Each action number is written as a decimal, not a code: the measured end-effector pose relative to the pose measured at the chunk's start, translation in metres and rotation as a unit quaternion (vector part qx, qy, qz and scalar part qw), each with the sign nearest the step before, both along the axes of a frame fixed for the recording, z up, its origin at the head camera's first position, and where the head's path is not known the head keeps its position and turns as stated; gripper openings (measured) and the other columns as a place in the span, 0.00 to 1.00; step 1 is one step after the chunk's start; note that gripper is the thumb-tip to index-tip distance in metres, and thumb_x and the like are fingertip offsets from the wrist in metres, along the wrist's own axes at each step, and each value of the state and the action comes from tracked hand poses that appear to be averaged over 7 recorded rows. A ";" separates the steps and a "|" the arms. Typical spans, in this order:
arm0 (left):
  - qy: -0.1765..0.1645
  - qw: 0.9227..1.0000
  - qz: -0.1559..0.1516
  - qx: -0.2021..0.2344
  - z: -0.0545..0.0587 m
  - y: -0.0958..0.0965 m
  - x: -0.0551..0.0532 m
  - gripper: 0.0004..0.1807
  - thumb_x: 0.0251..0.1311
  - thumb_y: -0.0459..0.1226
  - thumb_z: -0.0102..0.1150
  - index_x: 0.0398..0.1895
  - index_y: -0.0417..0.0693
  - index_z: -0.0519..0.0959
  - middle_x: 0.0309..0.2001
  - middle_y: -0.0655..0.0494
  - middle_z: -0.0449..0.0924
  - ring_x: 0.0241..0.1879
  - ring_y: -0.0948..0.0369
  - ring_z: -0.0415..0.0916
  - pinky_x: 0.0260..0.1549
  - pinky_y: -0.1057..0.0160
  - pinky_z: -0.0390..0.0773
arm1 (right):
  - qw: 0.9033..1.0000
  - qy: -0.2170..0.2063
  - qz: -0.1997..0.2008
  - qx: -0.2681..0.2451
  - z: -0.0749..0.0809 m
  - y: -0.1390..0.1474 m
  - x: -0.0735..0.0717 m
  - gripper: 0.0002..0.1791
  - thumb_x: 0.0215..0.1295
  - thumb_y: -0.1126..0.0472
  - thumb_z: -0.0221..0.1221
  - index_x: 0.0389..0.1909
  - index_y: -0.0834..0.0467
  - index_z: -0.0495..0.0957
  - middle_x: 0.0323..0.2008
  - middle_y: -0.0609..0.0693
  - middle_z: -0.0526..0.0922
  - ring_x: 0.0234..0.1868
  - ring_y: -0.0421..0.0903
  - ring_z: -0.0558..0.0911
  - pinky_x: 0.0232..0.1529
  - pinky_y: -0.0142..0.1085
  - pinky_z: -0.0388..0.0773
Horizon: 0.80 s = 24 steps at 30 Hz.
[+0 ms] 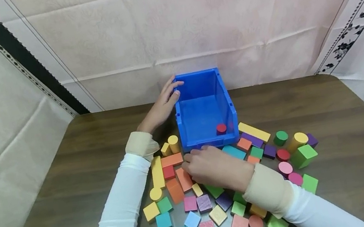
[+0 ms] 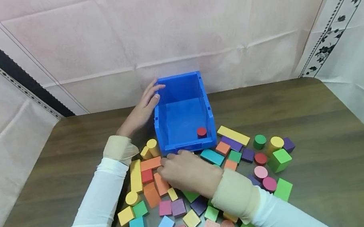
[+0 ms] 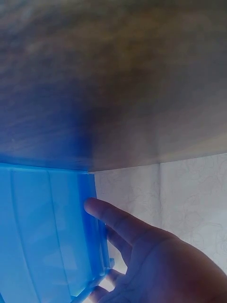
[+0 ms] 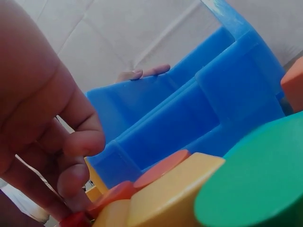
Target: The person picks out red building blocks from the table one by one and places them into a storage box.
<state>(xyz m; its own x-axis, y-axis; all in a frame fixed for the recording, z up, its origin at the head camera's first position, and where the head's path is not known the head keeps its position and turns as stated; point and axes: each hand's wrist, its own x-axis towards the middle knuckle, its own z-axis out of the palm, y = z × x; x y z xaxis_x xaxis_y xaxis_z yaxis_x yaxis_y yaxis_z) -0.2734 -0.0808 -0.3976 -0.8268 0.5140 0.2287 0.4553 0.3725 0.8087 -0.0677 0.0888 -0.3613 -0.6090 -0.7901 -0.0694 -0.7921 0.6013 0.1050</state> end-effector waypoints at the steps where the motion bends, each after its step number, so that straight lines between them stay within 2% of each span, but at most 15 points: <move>1: -0.001 1.000 -0.001 0.001 0.000 0.000 0.000 0.27 0.85 0.54 0.36 0.81 0.61 0.63 0.86 0.68 0.36 0.85 0.54 0.37 0.78 0.34 0.51 | 1.000 -0.001 0.000 -0.002 0.001 0.000 0.000 0.16 0.73 0.49 0.67 0.54 0.52 0.87 0.45 0.48 0.89 0.46 0.46 0.89 0.47 0.39 0.88; 7: -0.005 1.000 -0.003 0.007 0.002 0.002 -0.001 0.26 0.86 0.49 0.37 0.80 0.59 0.64 0.86 0.67 0.37 0.85 0.54 0.38 0.78 0.33 0.52 | 1.000 0.008 0.010 -0.013 0.008 0.005 0.000 0.18 0.70 0.48 0.69 0.55 0.52 0.87 0.47 0.49 0.89 0.48 0.47 0.88 0.51 0.41 0.88; 15: -0.004 1.000 -0.001 0.012 0.003 0.002 -0.003 0.25 0.86 0.49 0.38 0.80 0.60 0.64 0.86 0.69 0.37 0.85 0.55 0.39 0.78 0.36 0.53 | 0.997 -0.003 0.017 -0.072 0.017 0.011 -0.001 0.17 0.71 0.49 0.69 0.56 0.52 0.86 0.48 0.49 0.89 0.49 0.48 0.89 0.52 0.43 0.87; 24: -0.005 1.000 0.000 0.016 0.001 0.002 -0.004 0.25 0.85 0.47 0.39 0.80 0.59 0.65 0.86 0.67 0.38 0.85 0.54 0.40 0.78 0.36 0.55 | 0.997 0.003 0.030 -0.072 0.017 0.011 -0.001 0.19 0.69 0.48 0.70 0.56 0.52 0.86 0.48 0.50 0.89 0.50 0.49 0.88 0.53 0.44 0.87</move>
